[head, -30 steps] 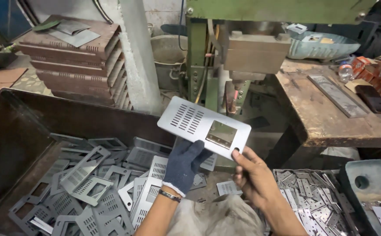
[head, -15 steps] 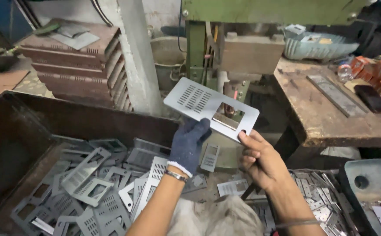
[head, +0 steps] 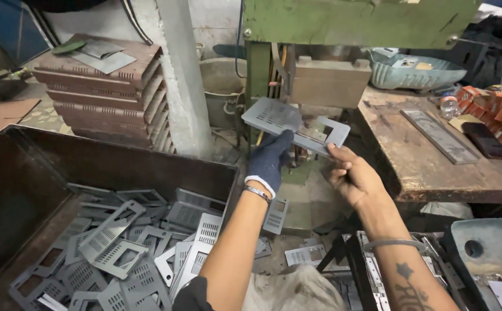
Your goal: The person picks perforated metal faceplates one at a time from a large bin and positions each under a foot-operated press machine, which presses the plate with visible sparks. They then remove the pressed plate, place it aside, and repeat the cycle with additional plates, at one point reaching into a tray of small metal parts.
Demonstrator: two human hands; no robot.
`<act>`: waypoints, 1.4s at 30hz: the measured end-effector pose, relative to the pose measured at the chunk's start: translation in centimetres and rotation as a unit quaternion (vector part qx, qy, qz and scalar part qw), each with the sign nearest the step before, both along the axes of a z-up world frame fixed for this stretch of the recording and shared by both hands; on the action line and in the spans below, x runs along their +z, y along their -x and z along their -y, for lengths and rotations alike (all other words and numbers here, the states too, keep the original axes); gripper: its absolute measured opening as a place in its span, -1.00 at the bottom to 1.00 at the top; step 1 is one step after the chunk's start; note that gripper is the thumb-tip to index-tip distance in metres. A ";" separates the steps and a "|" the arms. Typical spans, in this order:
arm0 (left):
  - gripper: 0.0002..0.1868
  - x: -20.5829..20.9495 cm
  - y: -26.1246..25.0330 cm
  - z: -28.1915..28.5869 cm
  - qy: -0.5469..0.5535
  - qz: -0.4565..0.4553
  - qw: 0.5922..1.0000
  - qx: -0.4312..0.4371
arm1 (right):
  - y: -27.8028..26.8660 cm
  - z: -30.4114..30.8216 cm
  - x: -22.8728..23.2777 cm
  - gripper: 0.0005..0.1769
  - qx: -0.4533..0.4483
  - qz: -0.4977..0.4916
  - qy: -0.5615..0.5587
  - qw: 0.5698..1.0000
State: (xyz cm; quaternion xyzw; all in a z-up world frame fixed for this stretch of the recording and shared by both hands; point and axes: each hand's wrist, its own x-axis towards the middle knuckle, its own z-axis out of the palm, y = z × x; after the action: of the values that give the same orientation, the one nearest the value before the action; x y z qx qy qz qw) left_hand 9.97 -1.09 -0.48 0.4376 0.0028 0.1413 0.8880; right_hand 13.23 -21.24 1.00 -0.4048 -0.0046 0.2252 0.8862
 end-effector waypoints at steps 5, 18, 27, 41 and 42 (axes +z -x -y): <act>-0.63 0.1 -0.1 -0.3 -0.011 -0.010 1.000 -0.001 | 0.1 -0.2 0.6 -0.87 -0.010 -0.011 0.022 1.000; -0.69 -2.4 -2.0 -0.6 0.021 0.012 0.999 -0.026 | -1.4 0.2 -1.1 -0.87 -0.010 -0.024 0.012 1.000; -0.71 -1.0 -3.4 -2.8 0.067 -0.111 0.990 0.052 | 1.7 -0.7 1.6 -0.86 -0.046 -0.017 0.081 0.995; -0.63 -1.3 -4.8 -3.2 0.046 -0.100 0.994 0.024 | 2.3 -1.6 0.6 -0.87 -0.102 0.001 0.039 0.994; -0.64 -1.2 -5.0 -3.0 0.036 -0.099 0.994 0.023 | 2.2 -1.5 0.1 -0.80 -0.105 0.019 0.037 0.994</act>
State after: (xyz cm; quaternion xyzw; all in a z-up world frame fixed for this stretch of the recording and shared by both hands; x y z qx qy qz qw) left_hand 14.98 1.87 -1.63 0.4172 0.1061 0.1176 0.8949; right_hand 11.03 -19.78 1.11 -0.4401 0.0290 0.1234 0.8890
